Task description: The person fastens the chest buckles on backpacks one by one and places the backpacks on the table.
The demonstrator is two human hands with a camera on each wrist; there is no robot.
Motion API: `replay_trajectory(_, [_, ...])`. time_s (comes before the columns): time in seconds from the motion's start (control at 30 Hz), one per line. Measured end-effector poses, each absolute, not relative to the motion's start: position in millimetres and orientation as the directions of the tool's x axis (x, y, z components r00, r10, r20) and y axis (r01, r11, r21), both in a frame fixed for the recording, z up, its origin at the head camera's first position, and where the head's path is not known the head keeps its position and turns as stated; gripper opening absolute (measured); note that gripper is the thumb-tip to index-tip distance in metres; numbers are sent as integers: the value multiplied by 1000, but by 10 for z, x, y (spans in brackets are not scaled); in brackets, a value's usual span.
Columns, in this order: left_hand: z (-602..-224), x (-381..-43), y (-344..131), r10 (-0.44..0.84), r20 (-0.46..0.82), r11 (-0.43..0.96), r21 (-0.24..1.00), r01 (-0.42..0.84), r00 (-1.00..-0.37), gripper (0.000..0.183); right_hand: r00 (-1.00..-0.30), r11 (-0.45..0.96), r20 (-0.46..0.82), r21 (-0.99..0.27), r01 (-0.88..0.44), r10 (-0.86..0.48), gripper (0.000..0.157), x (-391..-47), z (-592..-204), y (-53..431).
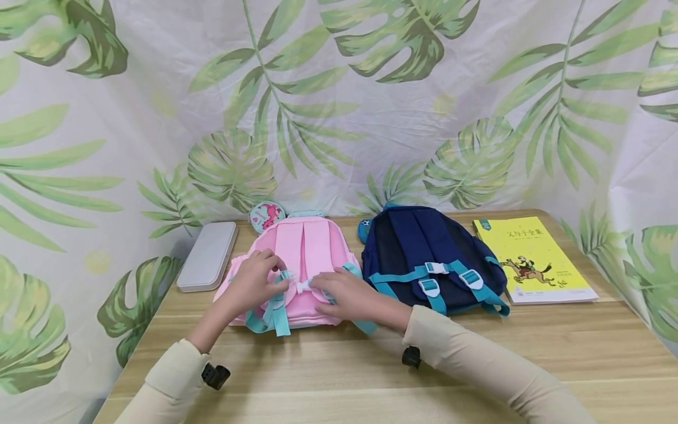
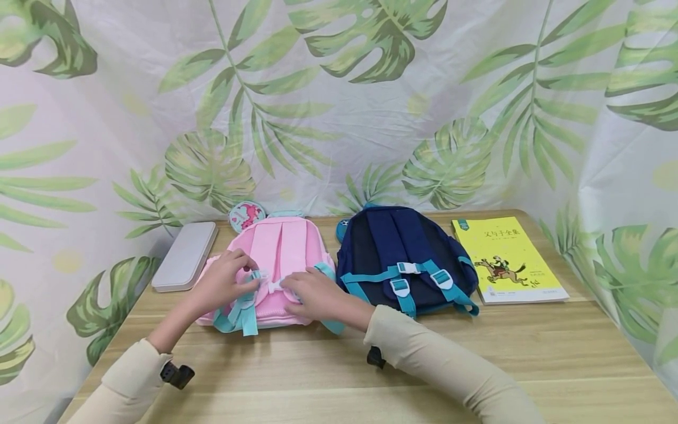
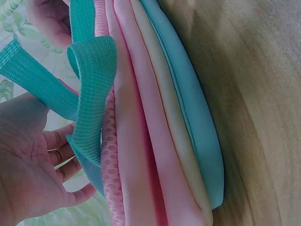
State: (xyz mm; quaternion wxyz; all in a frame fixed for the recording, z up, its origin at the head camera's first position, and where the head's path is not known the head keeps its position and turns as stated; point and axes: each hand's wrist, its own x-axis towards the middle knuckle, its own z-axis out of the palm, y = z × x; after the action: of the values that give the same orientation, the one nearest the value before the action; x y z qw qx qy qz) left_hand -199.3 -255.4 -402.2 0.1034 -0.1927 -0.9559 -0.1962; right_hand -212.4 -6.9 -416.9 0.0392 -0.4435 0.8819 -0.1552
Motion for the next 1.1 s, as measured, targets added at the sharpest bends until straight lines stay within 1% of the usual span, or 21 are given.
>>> replay_trajectory(0.4, [-4064,-2014,-2516,329,271,841,352,411,-905,18,-607,563,66,-306,-768,-792,43,-2179,-4164,-124])
replay_trajectory(0.67, [-4071,-2017,-2499,322,237,851,351,390,-916,17,-614,574,73,-285,-768,-786,42,-2199,-4177,-164])
replay_trajectory(1.1, [-4100,-2024,-2479,322,233,854,348,388,-918,17,-630,587,105,-273,-762,-770,39,-2191,-4210,-188])
